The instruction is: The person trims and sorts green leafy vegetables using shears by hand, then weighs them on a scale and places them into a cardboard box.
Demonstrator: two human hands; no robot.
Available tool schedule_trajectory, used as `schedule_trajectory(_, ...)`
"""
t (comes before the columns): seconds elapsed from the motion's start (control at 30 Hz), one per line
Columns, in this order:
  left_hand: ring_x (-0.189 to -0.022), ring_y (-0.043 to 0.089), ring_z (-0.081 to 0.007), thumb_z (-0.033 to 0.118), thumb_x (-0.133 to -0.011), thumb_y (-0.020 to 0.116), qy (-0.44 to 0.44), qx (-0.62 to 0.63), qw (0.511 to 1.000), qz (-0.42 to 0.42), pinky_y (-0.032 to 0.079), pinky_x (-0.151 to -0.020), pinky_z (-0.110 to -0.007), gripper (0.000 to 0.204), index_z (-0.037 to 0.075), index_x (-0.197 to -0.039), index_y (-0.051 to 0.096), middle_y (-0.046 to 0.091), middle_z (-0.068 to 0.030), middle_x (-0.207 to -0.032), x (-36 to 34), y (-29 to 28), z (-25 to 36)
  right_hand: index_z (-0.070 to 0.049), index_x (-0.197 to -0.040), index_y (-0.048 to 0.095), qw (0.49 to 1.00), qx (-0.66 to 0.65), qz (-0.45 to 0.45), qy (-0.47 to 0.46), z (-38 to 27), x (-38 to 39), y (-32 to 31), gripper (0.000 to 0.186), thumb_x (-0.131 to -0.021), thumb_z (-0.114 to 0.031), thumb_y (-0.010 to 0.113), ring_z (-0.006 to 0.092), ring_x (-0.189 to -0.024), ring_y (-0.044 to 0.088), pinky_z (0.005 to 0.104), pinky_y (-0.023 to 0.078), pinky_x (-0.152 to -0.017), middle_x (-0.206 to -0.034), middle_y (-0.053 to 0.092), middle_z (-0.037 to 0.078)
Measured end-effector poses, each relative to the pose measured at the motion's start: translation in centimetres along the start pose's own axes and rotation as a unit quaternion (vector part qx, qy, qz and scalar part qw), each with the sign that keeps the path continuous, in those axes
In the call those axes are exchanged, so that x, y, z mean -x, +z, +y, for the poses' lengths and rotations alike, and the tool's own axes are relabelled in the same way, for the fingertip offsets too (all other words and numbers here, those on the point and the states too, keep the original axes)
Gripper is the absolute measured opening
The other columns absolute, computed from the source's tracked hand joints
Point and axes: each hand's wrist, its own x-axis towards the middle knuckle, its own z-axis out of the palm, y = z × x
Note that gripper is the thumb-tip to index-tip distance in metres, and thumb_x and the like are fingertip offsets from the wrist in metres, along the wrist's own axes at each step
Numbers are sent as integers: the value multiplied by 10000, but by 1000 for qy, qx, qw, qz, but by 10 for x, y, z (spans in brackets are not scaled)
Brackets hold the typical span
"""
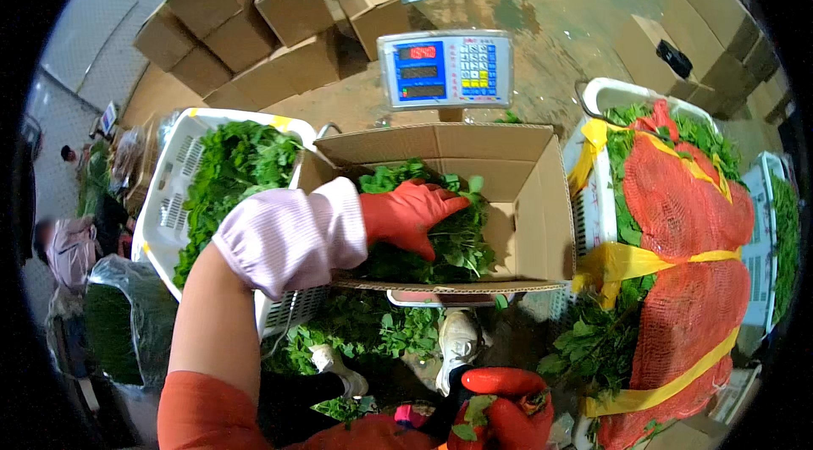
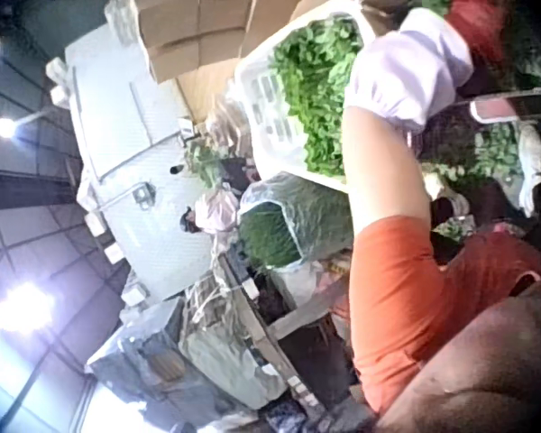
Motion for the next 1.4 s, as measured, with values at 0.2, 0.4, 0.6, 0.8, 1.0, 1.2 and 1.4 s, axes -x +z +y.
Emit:
schedule_trajectory(0.2,-1099,513,-362,117,-691,724,49,102,926,359,413,-940,-403,722,47,-1331,398,517,-192,-1224,143,-52,14,17,-1095,547,999,40,-34,-13,4,9,15,287,-904,-196,549,84,-448,436,201,352,-408,-608,481,6)
schedule_trajectory(0.4,-1066,562,-173,-23,-830,575,-330,268,608,670,432,-936,-283,378,8,-1204,535,611,-94,-1130,353,-14,-41,12,-1059,523,986,104,-82,-100,35,9,22,349,-853,-266,568,103,-362,420,253,394,-381,-518,453,14)
schedule_trajectory(0.6,-1051,566,-311,0,-648,642,-373,-6,851,370,435,-944,-369,555,43,-1193,541,597,-184,-1099,365,43,-46,3,-1084,564,978,183,-103,-3,35,16,59,346,-851,-247,620,91,-429,437,231,374,-401,-601,480,4)
schedule_trajectory(0.8,-1290,331,-346,98,-530,680,-245,-131,948,155,247,-1084,-458,930,13,-1364,276,382,-178,-1366,297,53,-115,-15,-1099,586,977,164,-124,47,54,5,69,280,-879,-189,587,80,-441,416,216,325,-397,-617,479,-14)
schedule_trajectory(1.0,-1122,497,-341,191,-575,670,-236,-89,962,106,293,-1065,-413,760,10,-1271,425,553,-197,-1136,266,85,-159,-15,-1041,594,977,190,29,96,44,9,120,199,-878,-127,581,77,-410,385,236,307,-363,-567,426,-37)
schedule_trajectory(1.2,-804,593,-300,144,-648,603,-294,-144,928,180,490,-742,-389,260,55,-892,598,619,-127,-807,331,131,-91,9,-1038,582,977,170,-18,128,52,3,120,172,-891,-71,545,74,-378,352,236,310,-348,-502,365,-47)
schedule_trajectory(1.4,-1106,501,-324,114,-616,611,-234,-158,948,146,356,-1012,-406,540,78,-1147,522,554,-148,-1126,368,132,-64,6,-1048,565,973,185,-116,70,61,7,105,356,-789,-232,623,140,-406,496,279,444,-426,-583,511,40)
